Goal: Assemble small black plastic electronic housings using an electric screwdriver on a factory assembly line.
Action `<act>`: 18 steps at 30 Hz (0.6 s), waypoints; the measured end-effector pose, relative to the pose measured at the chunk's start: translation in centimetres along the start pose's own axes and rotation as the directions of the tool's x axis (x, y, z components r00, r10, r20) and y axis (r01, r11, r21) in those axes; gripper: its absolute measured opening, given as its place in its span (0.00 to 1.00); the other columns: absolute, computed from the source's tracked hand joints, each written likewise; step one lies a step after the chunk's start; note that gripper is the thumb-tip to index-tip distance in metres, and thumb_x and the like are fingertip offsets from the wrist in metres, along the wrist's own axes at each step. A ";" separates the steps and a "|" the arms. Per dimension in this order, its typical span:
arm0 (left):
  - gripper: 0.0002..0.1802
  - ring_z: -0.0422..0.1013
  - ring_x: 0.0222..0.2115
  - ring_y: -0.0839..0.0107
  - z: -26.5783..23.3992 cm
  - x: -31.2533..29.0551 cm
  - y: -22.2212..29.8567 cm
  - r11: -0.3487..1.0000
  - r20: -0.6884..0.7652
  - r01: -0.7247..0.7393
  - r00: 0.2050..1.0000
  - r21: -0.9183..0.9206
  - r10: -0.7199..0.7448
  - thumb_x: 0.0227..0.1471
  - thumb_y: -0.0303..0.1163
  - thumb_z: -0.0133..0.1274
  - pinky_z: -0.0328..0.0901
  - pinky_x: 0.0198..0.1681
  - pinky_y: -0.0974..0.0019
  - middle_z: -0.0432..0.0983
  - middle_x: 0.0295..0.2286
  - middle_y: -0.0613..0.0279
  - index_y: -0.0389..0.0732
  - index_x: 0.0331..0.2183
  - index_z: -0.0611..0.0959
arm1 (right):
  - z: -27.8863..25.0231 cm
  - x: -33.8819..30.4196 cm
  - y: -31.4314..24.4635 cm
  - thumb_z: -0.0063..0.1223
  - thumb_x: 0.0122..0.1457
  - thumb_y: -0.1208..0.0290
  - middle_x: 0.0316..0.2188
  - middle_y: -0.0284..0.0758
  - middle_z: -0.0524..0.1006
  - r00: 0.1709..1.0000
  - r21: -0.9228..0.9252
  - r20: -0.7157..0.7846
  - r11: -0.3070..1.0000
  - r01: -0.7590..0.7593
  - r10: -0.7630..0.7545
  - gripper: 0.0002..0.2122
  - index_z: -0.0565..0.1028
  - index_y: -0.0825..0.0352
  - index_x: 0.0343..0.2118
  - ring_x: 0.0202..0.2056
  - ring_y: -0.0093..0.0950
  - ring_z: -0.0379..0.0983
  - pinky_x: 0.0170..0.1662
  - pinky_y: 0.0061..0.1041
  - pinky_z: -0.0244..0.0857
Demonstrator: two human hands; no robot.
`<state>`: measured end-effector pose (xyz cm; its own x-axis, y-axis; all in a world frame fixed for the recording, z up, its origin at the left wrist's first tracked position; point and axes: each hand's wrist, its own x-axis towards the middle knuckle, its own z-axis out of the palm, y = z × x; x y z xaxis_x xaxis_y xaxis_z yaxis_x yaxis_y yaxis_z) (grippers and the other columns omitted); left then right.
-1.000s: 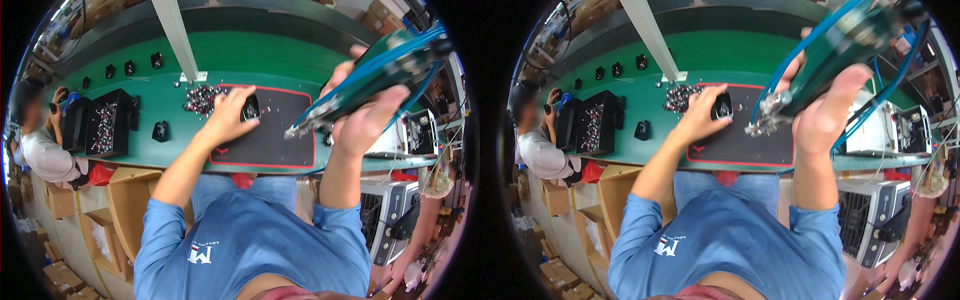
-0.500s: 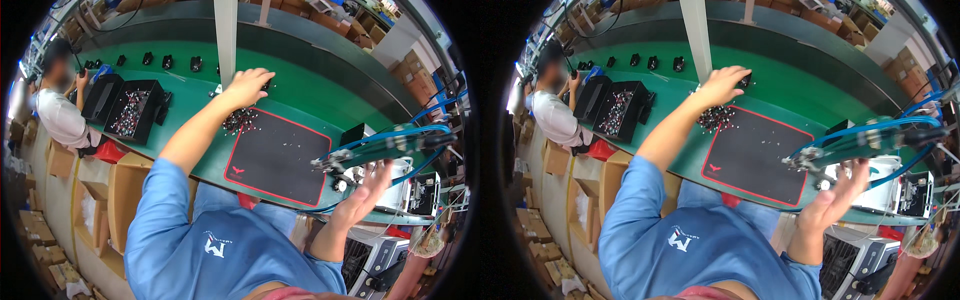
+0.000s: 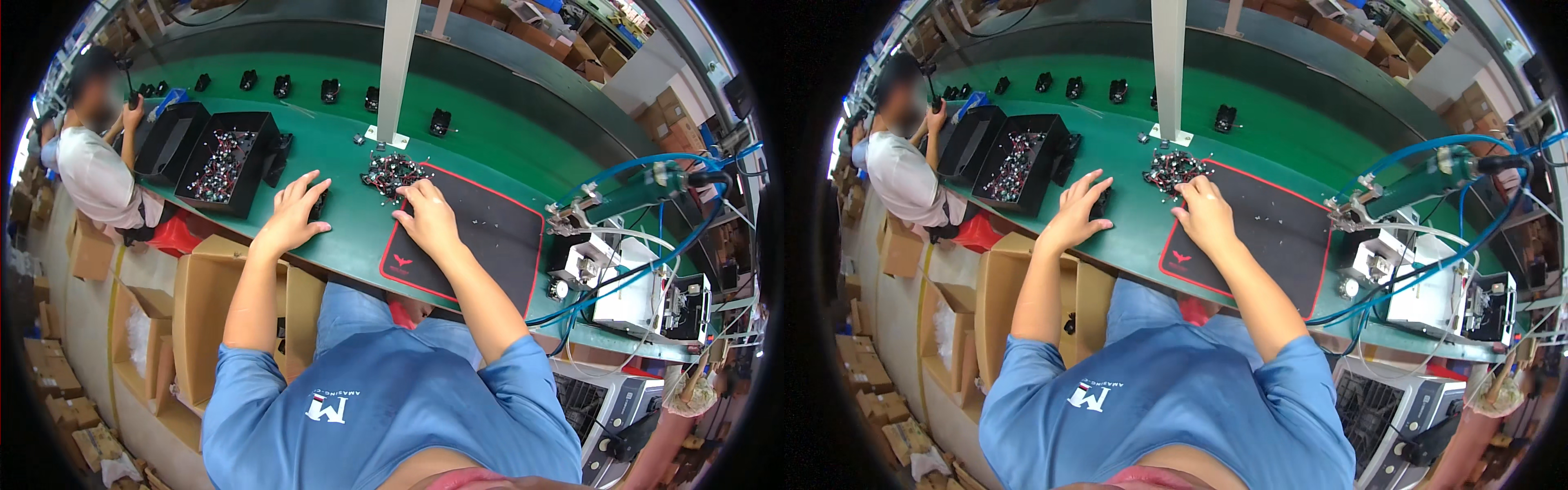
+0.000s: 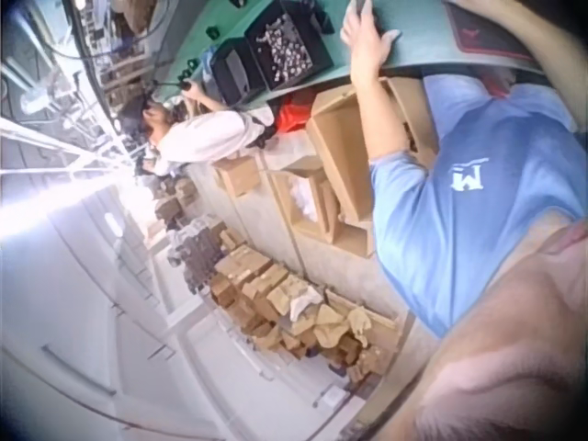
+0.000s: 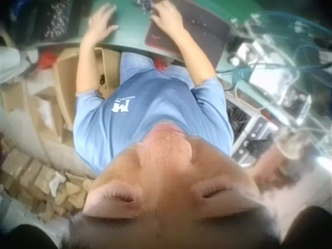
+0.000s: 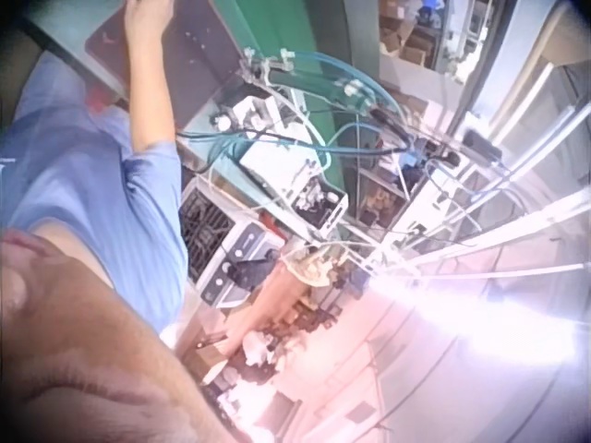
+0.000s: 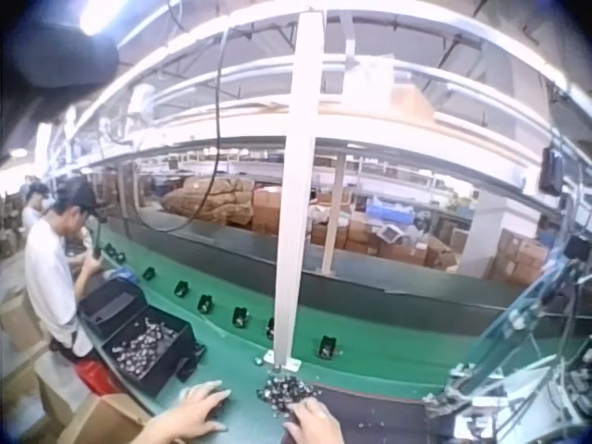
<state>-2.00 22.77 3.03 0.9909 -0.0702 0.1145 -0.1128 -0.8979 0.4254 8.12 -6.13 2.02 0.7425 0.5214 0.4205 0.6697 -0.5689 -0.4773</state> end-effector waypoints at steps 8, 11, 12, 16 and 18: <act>0.41 0.59 0.64 0.54 1.0 0.2 -1.5 0.997 0.002 -0.007 1.000 -0.073 0.007 0.48 0.35 0.70 0.52 0.66 0.51 0.65 0.63 0.56 0.43 0.62 0.73 | 2.6 2.4 -0.7 0.71 0.50 0.70 0.40 0.35 0.74 0.999 -0.131 -0.028 0.991 0.034 -0.038 0.16 0.82 0.61 0.43 0.44 0.36 0.75 0.43 0.37 0.76; 0.38 0.60 0.64 0.53 1.3 -0.2 -1.0 0.996 -0.021 0.042 0.999 -0.083 -0.044 0.51 0.36 0.68 0.52 0.66 0.51 0.65 0.63 0.55 0.42 0.62 0.74 | 3.2 2.6 0.2 0.70 0.50 0.71 0.39 0.35 0.75 0.997 -0.265 0.030 0.961 0.083 -0.078 0.14 0.83 0.61 0.41 0.44 0.36 0.76 0.43 0.37 0.75; 0.38 0.60 0.64 0.53 1.6 -0.5 -1.1 0.995 -0.026 0.042 0.999 -0.087 -0.045 0.51 0.36 0.68 0.52 0.66 0.51 0.65 0.63 0.55 0.42 0.62 0.74 | 3.0 2.3 0.2 0.70 0.50 0.71 0.38 0.35 0.75 0.994 -0.248 0.033 0.963 0.109 -0.104 0.13 0.83 0.62 0.40 0.42 0.37 0.76 0.43 0.37 0.75; 0.35 0.59 0.64 0.52 2.3 -1.4 -1.1 0.996 -0.070 0.060 0.995 -0.061 -0.065 0.55 0.37 0.65 0.52 0.66 0.49 0.64 0.64 0.52 0.42 0.61 0.74 | 1.9 2.0 0.0 0.70 0.51 0.71 0.38 0.35 0.77 0.996 -0.048 -0.089 0.998 0.029 -0.033 0.11 0.84 0.63 0.38 0.36 0.36 0.78 0.42 0.34 0.75; 0.34 0.58 0.64 0.52 2.4 -1.6 -1.2 0.996 -0.068 0.057 0.996 -0.067 -0.061 0.55 0.37 0.65 0.52 0.66 0.48 0.63 0.64 0.51 0.42 0.61 0.75 | 1.4 2.1 -0.4 0.70 0.53 0.73 0.37 0.34 0.77 0.994 0.105 -0.067 0.992 -0.076 0.083 0.09 0.83 0.64 0.37 0.31 0.30 0.78 0.39 0.30 0.75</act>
<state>-3.31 22.86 0.15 0.9887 0.0147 0.1491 -0.0610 -0.8694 0.4903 9.38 -3.97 2.03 0.7947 0.4285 0.4298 0.6066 -0.5368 -0.5864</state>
